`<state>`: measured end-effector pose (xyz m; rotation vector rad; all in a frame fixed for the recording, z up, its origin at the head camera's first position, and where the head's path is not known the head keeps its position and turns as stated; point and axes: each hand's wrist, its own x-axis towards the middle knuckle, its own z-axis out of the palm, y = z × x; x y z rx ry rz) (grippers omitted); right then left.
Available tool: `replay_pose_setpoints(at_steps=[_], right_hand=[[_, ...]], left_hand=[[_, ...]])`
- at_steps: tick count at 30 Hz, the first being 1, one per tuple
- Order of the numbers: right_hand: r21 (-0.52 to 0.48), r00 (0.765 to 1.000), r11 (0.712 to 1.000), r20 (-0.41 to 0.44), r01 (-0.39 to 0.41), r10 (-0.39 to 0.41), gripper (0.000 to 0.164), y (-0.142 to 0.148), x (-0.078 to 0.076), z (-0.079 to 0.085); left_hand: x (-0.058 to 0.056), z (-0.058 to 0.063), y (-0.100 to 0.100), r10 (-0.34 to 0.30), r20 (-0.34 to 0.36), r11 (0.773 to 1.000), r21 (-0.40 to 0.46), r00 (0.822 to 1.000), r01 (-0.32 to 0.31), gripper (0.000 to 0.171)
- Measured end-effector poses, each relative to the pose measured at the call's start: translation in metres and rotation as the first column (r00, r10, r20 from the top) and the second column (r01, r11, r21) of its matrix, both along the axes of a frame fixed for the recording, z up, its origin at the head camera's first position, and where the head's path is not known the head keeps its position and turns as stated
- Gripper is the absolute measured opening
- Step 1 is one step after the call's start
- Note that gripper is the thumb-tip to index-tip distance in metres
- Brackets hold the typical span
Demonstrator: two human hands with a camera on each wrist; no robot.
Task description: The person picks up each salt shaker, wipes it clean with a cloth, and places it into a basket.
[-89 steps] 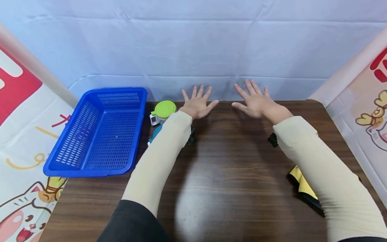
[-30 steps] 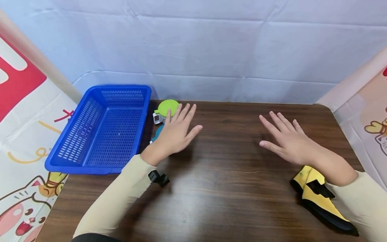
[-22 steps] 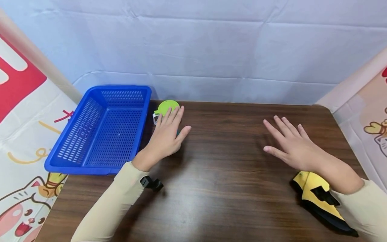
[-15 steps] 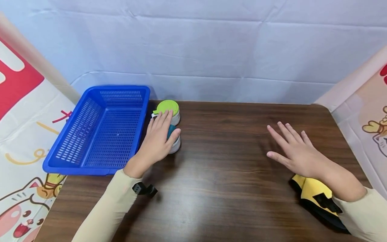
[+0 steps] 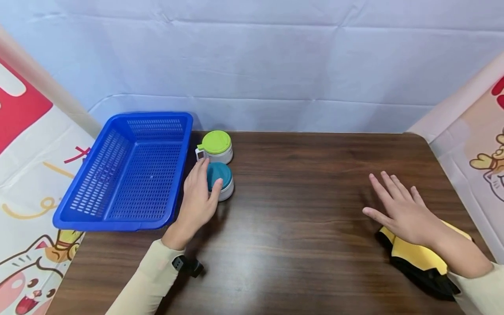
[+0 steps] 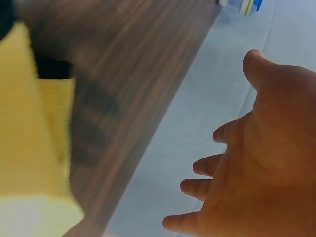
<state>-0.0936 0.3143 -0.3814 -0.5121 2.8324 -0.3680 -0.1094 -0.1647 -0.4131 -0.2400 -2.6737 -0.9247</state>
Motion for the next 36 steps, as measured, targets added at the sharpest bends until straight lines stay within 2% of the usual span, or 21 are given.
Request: replay_pose_setpoints(at_steps=[4, 6, 14, 18, 21, 24, 26, 31, 36], right_hand=[[0.028, 0.998, 0.998, 0.047, 0.051, -0.052, 0.091, 0.010, 0.004, -0.006], [0.052, 0.995, 0.996, 0.066, 0.078, -0.082, 0.094, 0.015, 0.005, -0.009], [0.160, 0.972, 0.966, 0.088, 0.202, -0.217, 0.109, 0.034, 0.011, -0.025], [0.179, 0.950, 0.949, 0.124, 0.261, -0.285, 0.121, 0.040, 0.017, -0.034], [0.179, 0.924, 0.935, 0.180, 0.307, -0.338, 0.129, 0.042, 0.021, -0.041], [0.177, 0.901, 0.923, 0.219, 0.342, -0.375, 0.133, 0.042, 0.026, -0.048], [0.173, 0.894, 0.916, 0.215, 0.361, -0.393, 0.134, 0.042, 0.028, -0.051], [0.155, 0.902, 0.912, 0.156, 0.380, -0.402, 0.132, 0.040, 0.033, -0.059], [0.143, 0.910, 0.918, 0.145, 0.370, -0.389, 0.127, 0.038, 0.035, -0.061]], left_hand=[[0.003, -0.007, 0.000, 0.055, 0.084, 0.998, -0.022, 0.995, -0.053, 0.069], [0.003, -0.010, 0.000, 0.076, 0.103, 0.997, -0.015, 0.992, -0.075, 0.071], [0.005, -0.016, 0.000, 0.103, 0.126, 0.987, 0.108, 0.987, -0.117, 0.067], [0.004, -0.019, -0.003, 0.099, 0.116, 0.979, 0.164, 0.988, -0.117, 0.065], [0.003, -0.023, -0.005, 0.103, 0.102, 0.973, 0.194, 0.989, -0.122, 0.063], [0.002, -0.027, -0.006, 0.115, 0.091, 0.968, 0.214, 0.989, -0.132, 0.060], [0.002, -0.030, -0.005, 0.124, 0.099, 0.964, 0.225, 0.987, -0.143, 0.059], [0.002, -0.033, -0.004, 0.141, 0.141, 0.952, 0.252, 0.980, -0.173, 0.058], [0.002, -0.036, -0.005, 0.157, 0.170, 0.933, 0.298, 0.973, -0.203, 0.056]])
